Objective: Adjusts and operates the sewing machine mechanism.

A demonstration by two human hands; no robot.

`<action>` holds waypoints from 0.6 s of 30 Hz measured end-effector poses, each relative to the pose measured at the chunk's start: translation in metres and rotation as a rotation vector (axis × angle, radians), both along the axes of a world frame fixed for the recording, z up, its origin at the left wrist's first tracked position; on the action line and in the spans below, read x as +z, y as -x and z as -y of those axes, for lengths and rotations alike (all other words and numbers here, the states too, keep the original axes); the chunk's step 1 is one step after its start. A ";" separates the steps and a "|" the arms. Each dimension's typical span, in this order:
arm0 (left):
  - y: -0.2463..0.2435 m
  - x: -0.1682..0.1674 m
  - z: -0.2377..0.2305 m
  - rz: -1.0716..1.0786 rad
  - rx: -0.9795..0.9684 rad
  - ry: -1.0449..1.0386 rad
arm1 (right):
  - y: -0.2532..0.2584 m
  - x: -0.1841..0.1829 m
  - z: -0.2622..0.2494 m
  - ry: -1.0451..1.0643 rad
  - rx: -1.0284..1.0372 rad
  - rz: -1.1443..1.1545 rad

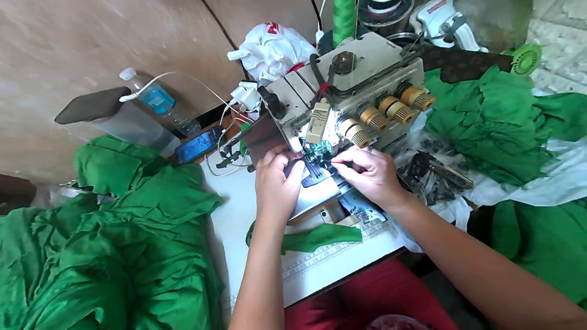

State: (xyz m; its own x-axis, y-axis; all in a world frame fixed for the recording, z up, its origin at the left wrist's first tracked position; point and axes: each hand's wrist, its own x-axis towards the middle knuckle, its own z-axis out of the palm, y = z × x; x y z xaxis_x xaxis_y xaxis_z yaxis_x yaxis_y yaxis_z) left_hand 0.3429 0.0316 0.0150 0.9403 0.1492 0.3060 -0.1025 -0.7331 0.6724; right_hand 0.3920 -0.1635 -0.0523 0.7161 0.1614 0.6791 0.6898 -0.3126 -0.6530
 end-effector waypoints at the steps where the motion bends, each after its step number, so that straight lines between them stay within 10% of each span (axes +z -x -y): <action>1: 0.000 0.000 0.000 -0.002 0.001 -0.001 | 0.000 0.000 -0.001 -0.020 0.011 0.002; 18: 0.002 -0.008 0.002 0.046 0.013 -0.073 | 0.000 -0.003 0.000 -0.078 0.020 0.049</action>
